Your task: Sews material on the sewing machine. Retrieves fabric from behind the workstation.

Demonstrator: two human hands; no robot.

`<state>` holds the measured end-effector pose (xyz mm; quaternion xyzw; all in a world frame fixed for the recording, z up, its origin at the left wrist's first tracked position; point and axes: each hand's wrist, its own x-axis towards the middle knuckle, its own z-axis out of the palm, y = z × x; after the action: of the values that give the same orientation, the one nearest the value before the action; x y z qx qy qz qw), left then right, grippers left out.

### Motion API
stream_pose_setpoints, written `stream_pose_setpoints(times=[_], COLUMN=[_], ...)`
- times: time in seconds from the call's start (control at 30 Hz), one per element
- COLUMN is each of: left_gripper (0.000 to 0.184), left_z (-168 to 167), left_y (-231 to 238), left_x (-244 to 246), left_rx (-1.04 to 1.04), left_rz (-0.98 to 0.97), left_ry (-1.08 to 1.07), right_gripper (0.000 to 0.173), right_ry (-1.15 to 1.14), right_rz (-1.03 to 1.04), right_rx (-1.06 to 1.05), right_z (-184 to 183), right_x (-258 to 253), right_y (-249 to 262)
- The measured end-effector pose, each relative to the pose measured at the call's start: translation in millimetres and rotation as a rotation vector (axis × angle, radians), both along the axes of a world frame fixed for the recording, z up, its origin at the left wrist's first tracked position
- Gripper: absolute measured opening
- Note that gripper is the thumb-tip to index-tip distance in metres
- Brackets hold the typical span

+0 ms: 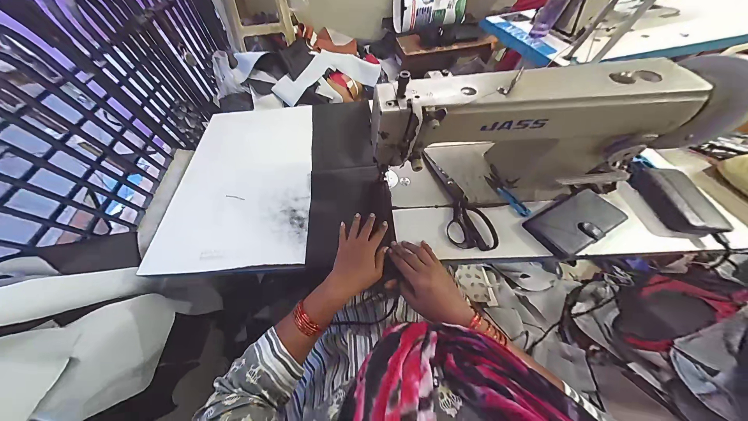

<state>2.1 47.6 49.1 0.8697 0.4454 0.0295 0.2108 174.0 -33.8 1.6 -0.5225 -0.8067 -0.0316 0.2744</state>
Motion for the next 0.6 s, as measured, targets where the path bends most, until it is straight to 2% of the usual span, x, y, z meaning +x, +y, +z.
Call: stream_pose_setpoints(times=[0.13,0.4,0.6], left_gripper=[0.051,0.051,0.052], left_z=[-16,-21,-19], left_y=[-6,-6,11], left_x=[-4,-3,2], left_rx=[0.100,0.183,0.163], left_rz=[-0.002,0.006,0.018], left_ry=[-0.087,-0.102,-0.087], right_gripper=[0.053,0.050,0.052], right_ry=[-0.002,-0.014,-0.014], right_rz=[-0.010,-0.040,-0.053], right_rx=[0.022,0.053,0.032], right_z=[-1,-4,-3], right_x=[-1,-4,-4], right_y=[-4,-2,8])
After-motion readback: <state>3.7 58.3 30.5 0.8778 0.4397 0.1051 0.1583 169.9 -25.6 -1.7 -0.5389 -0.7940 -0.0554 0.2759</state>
